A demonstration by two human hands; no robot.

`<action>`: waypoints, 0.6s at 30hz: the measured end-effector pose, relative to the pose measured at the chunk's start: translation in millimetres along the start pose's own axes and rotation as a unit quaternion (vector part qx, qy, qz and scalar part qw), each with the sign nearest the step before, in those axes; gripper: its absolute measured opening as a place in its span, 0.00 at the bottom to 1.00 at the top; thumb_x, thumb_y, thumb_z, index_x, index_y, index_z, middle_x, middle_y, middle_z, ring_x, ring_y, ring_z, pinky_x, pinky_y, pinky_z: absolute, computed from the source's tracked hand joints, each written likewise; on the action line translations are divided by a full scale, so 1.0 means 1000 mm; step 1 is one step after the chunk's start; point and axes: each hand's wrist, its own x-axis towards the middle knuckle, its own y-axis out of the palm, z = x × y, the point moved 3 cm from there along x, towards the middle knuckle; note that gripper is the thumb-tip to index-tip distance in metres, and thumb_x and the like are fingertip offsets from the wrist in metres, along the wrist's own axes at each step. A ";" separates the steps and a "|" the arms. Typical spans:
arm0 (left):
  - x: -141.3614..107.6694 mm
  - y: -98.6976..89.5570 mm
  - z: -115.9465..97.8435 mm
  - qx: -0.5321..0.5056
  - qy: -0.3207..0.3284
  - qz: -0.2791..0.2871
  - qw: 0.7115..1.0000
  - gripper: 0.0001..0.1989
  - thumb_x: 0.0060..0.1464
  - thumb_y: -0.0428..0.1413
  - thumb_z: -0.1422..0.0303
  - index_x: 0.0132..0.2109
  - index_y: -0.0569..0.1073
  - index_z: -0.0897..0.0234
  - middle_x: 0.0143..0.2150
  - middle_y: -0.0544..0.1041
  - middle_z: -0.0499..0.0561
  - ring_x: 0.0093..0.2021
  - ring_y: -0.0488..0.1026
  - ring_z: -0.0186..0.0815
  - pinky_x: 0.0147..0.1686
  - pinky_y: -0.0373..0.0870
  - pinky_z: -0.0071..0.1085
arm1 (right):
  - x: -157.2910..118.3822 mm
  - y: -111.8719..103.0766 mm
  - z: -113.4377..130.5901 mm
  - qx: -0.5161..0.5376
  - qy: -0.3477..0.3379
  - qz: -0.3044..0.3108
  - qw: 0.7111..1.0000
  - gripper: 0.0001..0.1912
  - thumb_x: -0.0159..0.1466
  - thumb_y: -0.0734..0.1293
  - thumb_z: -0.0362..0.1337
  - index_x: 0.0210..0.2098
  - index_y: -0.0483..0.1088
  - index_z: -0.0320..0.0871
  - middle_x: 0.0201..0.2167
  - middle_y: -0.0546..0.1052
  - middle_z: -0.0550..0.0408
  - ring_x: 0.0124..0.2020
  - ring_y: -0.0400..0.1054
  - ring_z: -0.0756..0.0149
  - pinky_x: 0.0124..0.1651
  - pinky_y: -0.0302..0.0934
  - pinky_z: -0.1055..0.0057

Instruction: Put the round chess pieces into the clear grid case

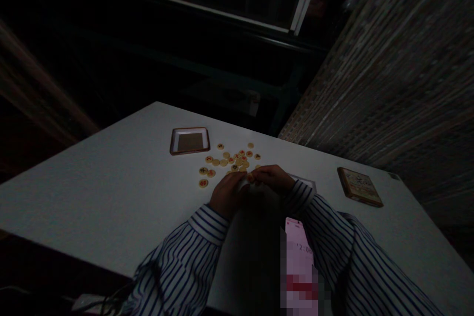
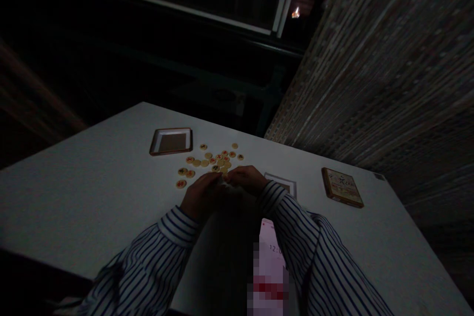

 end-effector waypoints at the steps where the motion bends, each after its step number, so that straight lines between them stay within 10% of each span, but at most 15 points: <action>1: 0.000 0.000 -0.001 0.002 0.001 0.002 1.000 0.13 0.50 0.50 0.68 0.44 0.68 0.63 0.41 0.74 0.54 0.42 0.70 0.36 0.42 0.69 0.34 | 0.000 0.001 0.001 0.012 0.005 0.000 1.000 0.15 0.53 0.63 0.45 0.29 0.71 0.37 0.26 0.73 0.54 0.25 0.64 0.73 0.33 0.61 0.73; 18: 0.000 -0.001 -0.002 -0.015 0.000 -0.040 0.999 0.11 0.51 0.50 0.65 0.41 0.70 0.63 0.37 0.74 0.52 0.38 0.71 0.33 0.39 0.69 0.30 | -0.001 0.009 0.002 0.104 0.005 -0.036 0.994 0.13 0.50 0.65 0.40 0.33 0.68 0.39 0.24 0.73 0.57 0.24 0.66 0.73 0.31 0.61 0.73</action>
